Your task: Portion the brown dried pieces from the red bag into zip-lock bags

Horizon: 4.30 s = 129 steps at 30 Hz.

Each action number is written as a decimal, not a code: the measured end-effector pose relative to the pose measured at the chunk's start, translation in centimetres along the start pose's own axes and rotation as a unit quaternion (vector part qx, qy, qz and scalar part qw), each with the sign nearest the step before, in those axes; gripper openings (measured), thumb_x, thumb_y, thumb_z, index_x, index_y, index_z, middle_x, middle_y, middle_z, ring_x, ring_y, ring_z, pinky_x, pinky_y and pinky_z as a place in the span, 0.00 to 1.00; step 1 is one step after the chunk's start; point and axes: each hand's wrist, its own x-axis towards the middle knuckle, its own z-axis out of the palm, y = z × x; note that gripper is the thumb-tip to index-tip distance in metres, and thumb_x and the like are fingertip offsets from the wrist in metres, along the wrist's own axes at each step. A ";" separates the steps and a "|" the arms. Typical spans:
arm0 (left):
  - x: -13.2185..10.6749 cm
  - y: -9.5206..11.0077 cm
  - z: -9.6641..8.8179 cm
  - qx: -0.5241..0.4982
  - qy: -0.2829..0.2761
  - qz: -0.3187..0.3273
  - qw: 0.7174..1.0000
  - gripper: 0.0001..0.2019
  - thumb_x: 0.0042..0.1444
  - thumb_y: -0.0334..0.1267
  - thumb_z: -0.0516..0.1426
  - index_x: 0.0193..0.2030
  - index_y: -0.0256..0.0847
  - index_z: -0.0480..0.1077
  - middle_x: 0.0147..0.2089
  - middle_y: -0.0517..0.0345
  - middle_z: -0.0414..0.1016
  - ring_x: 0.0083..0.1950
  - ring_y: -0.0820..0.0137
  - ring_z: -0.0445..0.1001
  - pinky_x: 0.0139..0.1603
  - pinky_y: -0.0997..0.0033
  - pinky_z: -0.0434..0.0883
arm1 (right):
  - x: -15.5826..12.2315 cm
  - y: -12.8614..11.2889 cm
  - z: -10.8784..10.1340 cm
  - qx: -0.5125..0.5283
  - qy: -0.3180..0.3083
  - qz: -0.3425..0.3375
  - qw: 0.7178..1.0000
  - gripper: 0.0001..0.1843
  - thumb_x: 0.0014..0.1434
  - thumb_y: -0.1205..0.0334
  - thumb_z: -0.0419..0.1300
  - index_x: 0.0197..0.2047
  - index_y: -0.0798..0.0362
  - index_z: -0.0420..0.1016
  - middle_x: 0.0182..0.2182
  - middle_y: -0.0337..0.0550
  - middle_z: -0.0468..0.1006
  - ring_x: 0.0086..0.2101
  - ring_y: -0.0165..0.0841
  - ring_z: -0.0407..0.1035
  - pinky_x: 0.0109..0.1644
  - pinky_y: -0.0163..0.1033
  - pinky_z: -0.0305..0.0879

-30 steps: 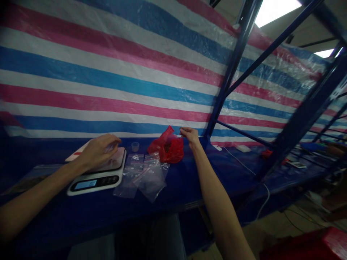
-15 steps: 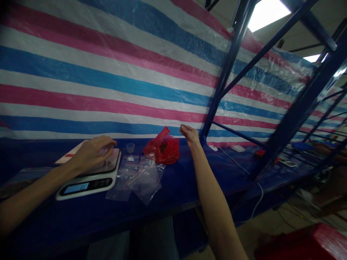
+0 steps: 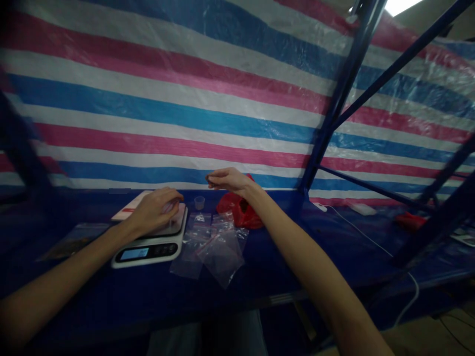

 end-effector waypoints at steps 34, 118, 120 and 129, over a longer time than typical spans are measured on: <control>-0.2 0.2 0.8 -0.030 0.019 0.008 0.999 0.07 0.58 0.32 0.54 0.39 0.40 0.73 0.39 0.53 0.78 0.42 0.62 0.73 0.44 0.61 0.69 | 7.5 -0.3 4.8 -0.604 -0.205 -0.072 0.767 0.18 0.43 0.75 0.72 0.39 0.54 0.85 0.29 0.40 0.82 0.26 0.28 0.66 0.31 0.34 0.58; -2.2 6.7 -0.5 -0.093 0.052 0.211 0.972 0.17 0.52 0.24 0.50 0.46 0.38 0.71 0.30 0.56 0.77 0.32 0.66 0.76 0.37 0.60 0.76 | -8.2 7.9 -5.7 -0.350 0.199 -0.200 0.893 0.10 0.66 0.67 0.58 0.41 0.48 0.82 0.42 0.45 0.81 0.42 0.37 0.76 0.48 0.42 0.72; -2.0 6.7 -0.6 -0.095 0.054 0.215 0.971 0.17 0.51 0.25 0.50 0.47 0.38 0.71 0.31 0.55 0.78 0.32 0.66 0.76 0.37 0.59 0.77 | -8.1 8.0 -5.9 -0.334 0.217 -0.186 0.898 0.09 0.65 0.66 0.60 0.39 0.48 0.83 0.40 0.45 0.82 0.41 0.38 0.77 0.48 0.42 0.72; -1.7 5.8 -0.7 -0.112 0.073 0.183 0.974 0.17 0.52 0.24 0.52 0.49 0.35 0.71 0.35 0.51 0.77 0.37 0.65 0.77 0.42 0.60 0.76 | -7.5 8.4 -5.6 -0.226 0.187 -0.098 0.951 0.08 0.57 0.66 0.64 0.39 0.49 0.84 0.38 0.45 0.85 0.40 0.41 0.79 0.47 0.44 0.73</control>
